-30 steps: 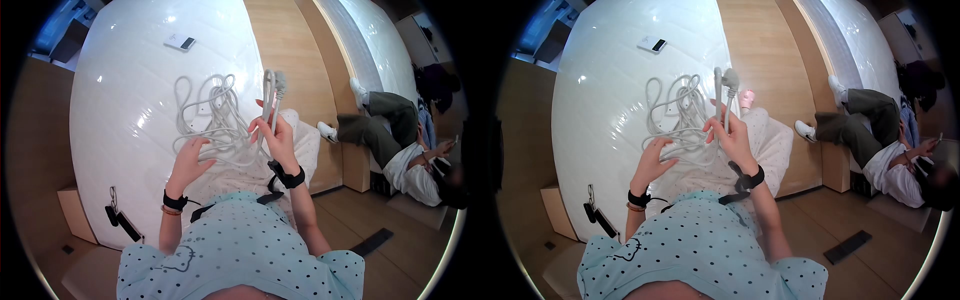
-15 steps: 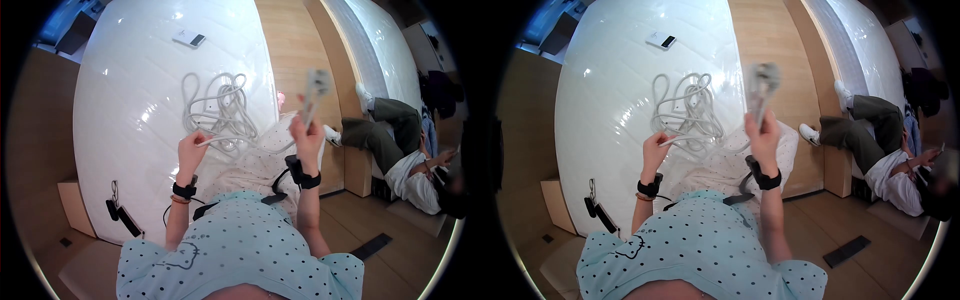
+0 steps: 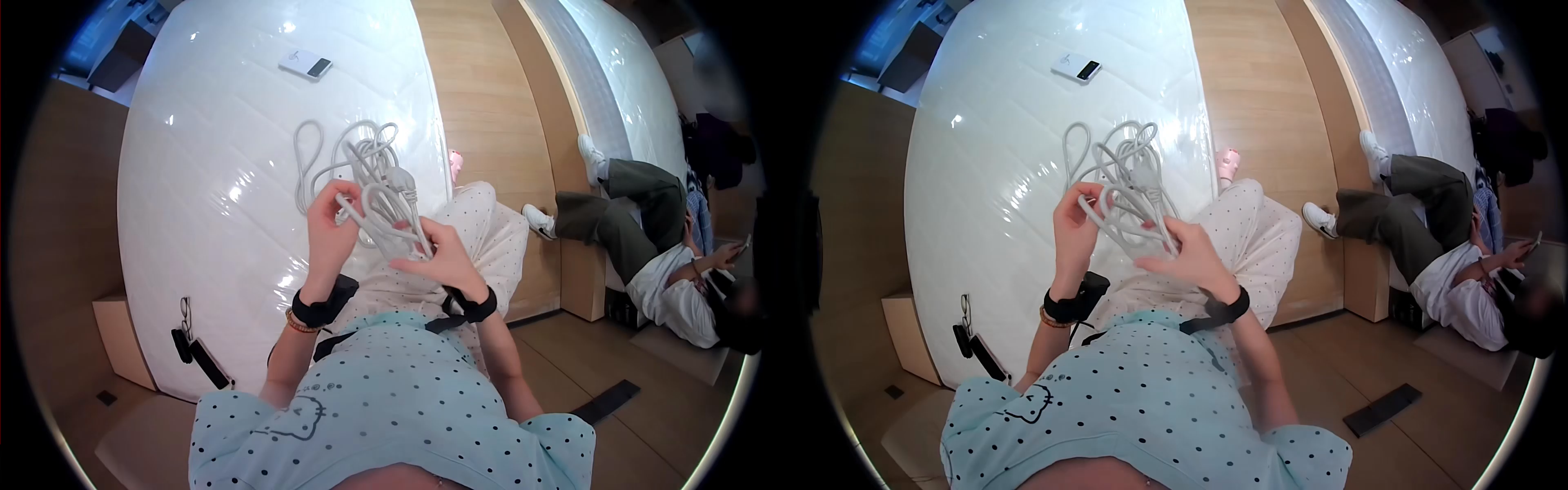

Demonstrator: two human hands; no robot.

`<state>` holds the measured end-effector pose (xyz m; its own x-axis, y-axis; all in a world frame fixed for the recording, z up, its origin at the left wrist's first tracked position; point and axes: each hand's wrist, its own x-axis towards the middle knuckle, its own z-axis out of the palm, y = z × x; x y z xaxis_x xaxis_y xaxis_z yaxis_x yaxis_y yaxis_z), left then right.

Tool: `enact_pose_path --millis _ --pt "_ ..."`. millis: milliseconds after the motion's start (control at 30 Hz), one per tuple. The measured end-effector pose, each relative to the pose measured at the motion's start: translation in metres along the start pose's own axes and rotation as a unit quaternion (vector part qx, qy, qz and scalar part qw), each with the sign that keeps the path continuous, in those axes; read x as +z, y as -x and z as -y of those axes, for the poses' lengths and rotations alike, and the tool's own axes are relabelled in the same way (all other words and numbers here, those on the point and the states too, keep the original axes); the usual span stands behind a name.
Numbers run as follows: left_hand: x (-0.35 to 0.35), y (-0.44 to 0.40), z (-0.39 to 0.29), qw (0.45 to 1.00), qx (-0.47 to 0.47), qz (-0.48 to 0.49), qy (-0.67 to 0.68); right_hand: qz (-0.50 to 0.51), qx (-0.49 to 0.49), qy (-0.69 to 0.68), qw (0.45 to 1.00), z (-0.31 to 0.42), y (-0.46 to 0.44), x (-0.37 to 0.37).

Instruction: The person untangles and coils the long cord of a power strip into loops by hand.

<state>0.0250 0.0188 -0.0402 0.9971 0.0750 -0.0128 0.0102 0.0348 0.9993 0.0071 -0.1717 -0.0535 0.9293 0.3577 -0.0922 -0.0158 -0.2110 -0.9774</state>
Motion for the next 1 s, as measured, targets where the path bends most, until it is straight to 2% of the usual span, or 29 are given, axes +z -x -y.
enact_pose_path --millis 67,200,300,367,467,533,567,633,733,833,933,1000 --pt "0.007 -0.001 -0.005 1.000 0.021 0.001 -0.019 0.035 0.060 -0.005 0.998 -0.001 0.004 0.005" --pt "0.020 -0.002 0.000 0.992 0.083 -0.036 -0.090 0.014 0.029 0.013 0.999 0.004 0.006 0.010" --pt "0.018 -0.003 -0.003 0.999 0.026 -0.007 -0.047 -0.009 0.032 -0.035 0.999 -0.012 0.008 0.015" --pt "0.012 -0.004 0.001 0.993 0.047 -0.036 -0.097 -0.038 0.003 -0.060 0.997 -0.017 0.009 0.013" --pt "-0.001 -0.003 0.008 0.973 0.075 -0.083 -0.204 -0.112 0.032 -0.235 0.965 -0.015 0.014 0.008" --pt "-0.010 -0.001 0.016 0.955 0.068 -0.095 -0.273 -0.104 0.056 -0.268 0.956 -0.008 0.020 -0.008" --pt "-0.012 0.001 0.026 0.958 0.038 -0.051 -0.278 -0.100 0.068 -0.285 0.951 -0.005 0.022 -0.012" --pt "-0.013 0.004 0.041 0.957 -0.020 0.036 -0.286 -0.082 0.023 -0.372 0.924 -0.002 0.024 -0.012" --pt "0.008 0.013 0.053 0.939 -0.053 0.183 -0.285 -0.045 -0.006 -0.433 0.900 0.002 0.028 -0.009" --pt "0.032 0.015 0.046 0.940 0.081 0.172 -0.285 -0.042 -0.026 -0.429 0.902 0.010 0.030 -0.007" --pt "0.033 -0.002 0.026 0.943 -0.094 0.244 -0.208 -0.064 -0.046 -0.396 0.915 0.011 0.028 -0.011" --pt "0.028 -0.003 0.020 0.949 -0.074 0.260 -0.161 -0.107 -0.043 -0.339 0.934 0.007 0.026 -0.014"
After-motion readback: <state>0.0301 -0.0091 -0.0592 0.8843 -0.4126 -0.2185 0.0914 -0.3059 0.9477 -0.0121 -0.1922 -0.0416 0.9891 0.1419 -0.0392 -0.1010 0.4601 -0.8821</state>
